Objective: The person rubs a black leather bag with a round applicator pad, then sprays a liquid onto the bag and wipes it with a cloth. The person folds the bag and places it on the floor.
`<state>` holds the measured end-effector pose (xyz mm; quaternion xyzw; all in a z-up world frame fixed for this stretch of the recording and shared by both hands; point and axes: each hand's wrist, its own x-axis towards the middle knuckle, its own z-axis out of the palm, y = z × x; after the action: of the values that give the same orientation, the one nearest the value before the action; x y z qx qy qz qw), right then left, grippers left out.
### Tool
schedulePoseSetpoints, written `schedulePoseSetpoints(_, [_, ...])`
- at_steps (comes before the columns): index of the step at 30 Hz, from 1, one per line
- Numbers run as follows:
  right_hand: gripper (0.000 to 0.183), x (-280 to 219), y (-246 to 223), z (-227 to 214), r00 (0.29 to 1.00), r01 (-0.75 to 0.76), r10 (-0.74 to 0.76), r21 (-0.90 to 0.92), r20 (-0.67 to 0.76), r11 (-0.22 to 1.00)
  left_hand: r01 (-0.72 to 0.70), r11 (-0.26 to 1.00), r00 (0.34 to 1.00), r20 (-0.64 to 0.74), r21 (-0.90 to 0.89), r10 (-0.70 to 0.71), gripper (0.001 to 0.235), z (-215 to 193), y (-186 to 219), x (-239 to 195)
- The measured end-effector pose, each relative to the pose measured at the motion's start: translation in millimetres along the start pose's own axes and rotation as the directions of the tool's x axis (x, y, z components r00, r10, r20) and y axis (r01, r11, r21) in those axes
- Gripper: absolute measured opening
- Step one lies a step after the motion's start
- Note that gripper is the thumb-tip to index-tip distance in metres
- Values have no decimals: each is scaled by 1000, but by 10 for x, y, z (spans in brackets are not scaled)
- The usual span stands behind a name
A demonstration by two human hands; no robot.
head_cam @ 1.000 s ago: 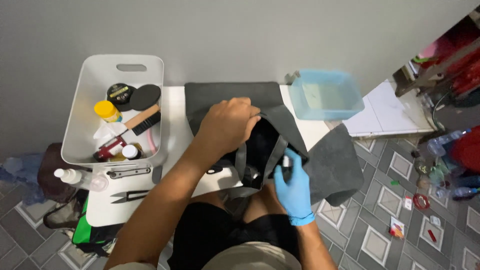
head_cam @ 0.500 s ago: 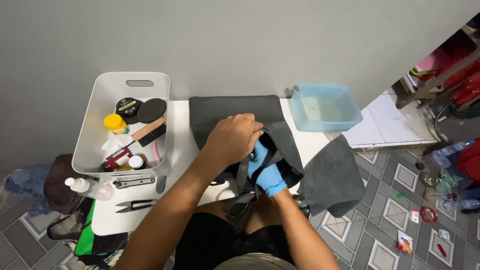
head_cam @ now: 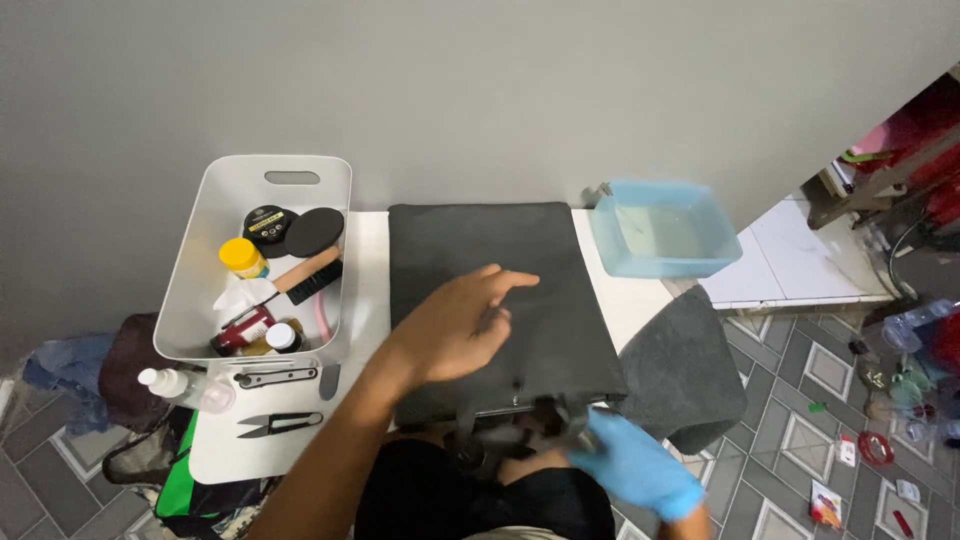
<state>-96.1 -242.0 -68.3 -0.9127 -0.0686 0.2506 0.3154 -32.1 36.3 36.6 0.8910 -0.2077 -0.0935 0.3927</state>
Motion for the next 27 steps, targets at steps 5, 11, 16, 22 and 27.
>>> schedulePoseSetpoints(5, [80, -394, -131, -207, 948, -318, 318, 43, 7, 947, -459, 810, 864, -396, -364, 312, 41, 678, -299, 43])
schedulePoseSetpoints(11, [102, -197, -531, 153, 977, -19, 78, 281, -200, 959, -371, 494, 842, -509, -787, -179, 41, 1600, -19, 23])
schedulePoseSetpoints(16, [103, -9, -608, 299, 981, 119, -51, 369, -189, 922, -305, 670, 800, -564, -677, -205, 40, 1579, 32, -118])
schedulePoseSetpoints(22, [95, 31, -614, 252, 969, 205, -130, 393, -210, 896, -281, 774, 770, -615, -567, -170, 34, 1703, -40, -135])
schedulePoseSetpoints(27, [82, 68, -472, 263, 969, 218, -138, 449, -206, 867, -329, 862, 780, -625, -385, 19, 37, 1695, -114, -178])
